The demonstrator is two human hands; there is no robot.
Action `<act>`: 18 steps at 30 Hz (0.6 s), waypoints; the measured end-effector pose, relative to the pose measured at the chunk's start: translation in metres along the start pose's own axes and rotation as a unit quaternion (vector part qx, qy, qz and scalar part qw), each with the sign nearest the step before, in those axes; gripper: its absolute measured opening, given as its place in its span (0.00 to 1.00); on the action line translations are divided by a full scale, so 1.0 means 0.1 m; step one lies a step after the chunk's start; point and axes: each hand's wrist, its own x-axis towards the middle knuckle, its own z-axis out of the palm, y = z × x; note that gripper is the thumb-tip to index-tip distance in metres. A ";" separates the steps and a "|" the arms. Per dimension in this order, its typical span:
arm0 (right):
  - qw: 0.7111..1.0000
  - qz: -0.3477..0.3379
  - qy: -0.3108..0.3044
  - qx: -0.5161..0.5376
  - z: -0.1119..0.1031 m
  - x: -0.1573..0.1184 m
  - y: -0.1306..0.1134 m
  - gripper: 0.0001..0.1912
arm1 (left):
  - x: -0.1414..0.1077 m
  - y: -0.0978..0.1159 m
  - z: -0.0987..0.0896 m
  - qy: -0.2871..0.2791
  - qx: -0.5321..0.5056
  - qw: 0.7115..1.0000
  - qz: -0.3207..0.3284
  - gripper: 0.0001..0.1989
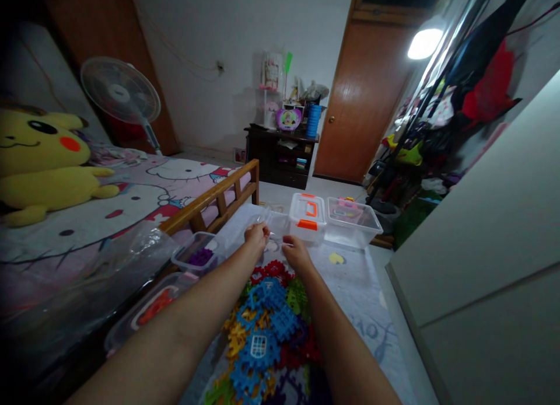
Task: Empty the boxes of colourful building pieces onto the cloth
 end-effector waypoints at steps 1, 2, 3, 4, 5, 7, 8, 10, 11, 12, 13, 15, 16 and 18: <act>1.000 -0.001 -0.006 -0.018 0.04 0.02 0.01 0.17 | 0.01 0.00 0.00 0.000 -0.004 1.000 -0.001 0.08; 0.999 0.000 -0.012 -0.036 0.08 0.04 0.01 0.19 | 0.02 0.01 0.00 0.001 -0.008 1.000 -0.001 0.07; 0.998 0.002 -0.019 -0.053 0.12 0.07 0.02 0.21 | 0.03 0.01 0.00 0.003 -0.012 1.000 -0.001 0.07; 0.997 0.004 -0.027 -0.070 0.17 0.09 0.02 0.23 | 0.04 0.02 0.00 0.006 -0.015 1.000 0.000 0.06; 0.996 0.007 -0.035 -0.086 0.21 0.12 0.02 0.26 | 0.06 0.02 0.00 0.009 -0.017 1.000 0.002 0.06; 0.992 0.010 -0.048 -0.112 0.27 0.17 0.01 0.29 | 0.08 0.03 0.01 0.019 -0.020 1.000 0.007 0.10; 0.991 0.010 -0.054 -0.123 0.29 0.20 0.00 0.30 | 0.09 0.03 0.01 0.022 -0.019 1.000 0.009 0.15; 0.988 0.004 -0.063 -0.140 0.33 0.23 -0.02 0.31 | 0.12 0.03 0.02 0.025 -0.015 0.999 0.013 0.21; 0.987 0.000 -0.068 -0.147 0.34 0.24 -0.03 0.32 | 0.14 0.03 0.03 0.024 -0.012 1.000 0.014 0.22; 0.986 -0.006 -0.073 -0.153 0.35 0.24 -0.04 0.31 | 0.15 0.02 0.04 0.021 -0.008 1.000 0.015 0.22; 0.984 -0.012 -0.078 -0.158 0.36 0.24 -0.05 0.31 | 0.17 0.02 0.05 0.019 -0.004 1.000 0.016 0.22; 0.982 -0.024 -0.086 -0.167 0.37 0.20 -0.05 0.29 | 0.19 0.01 0.08 0.014 0.006 1.000 0.016 0.20; 0.981 -0.030 -0.087 -0.171 0.36 0.17 -0.04 0.29 | 0.20 0.01 0.09 0.012 0.012 1.000 0.015 0.20; 0.978 -0.044 -0.092 -0.181 0.31 0.09 -0.04 0.27 | 0.21 0.01 0.12 0.011 0.023 1.000 0.013 0.20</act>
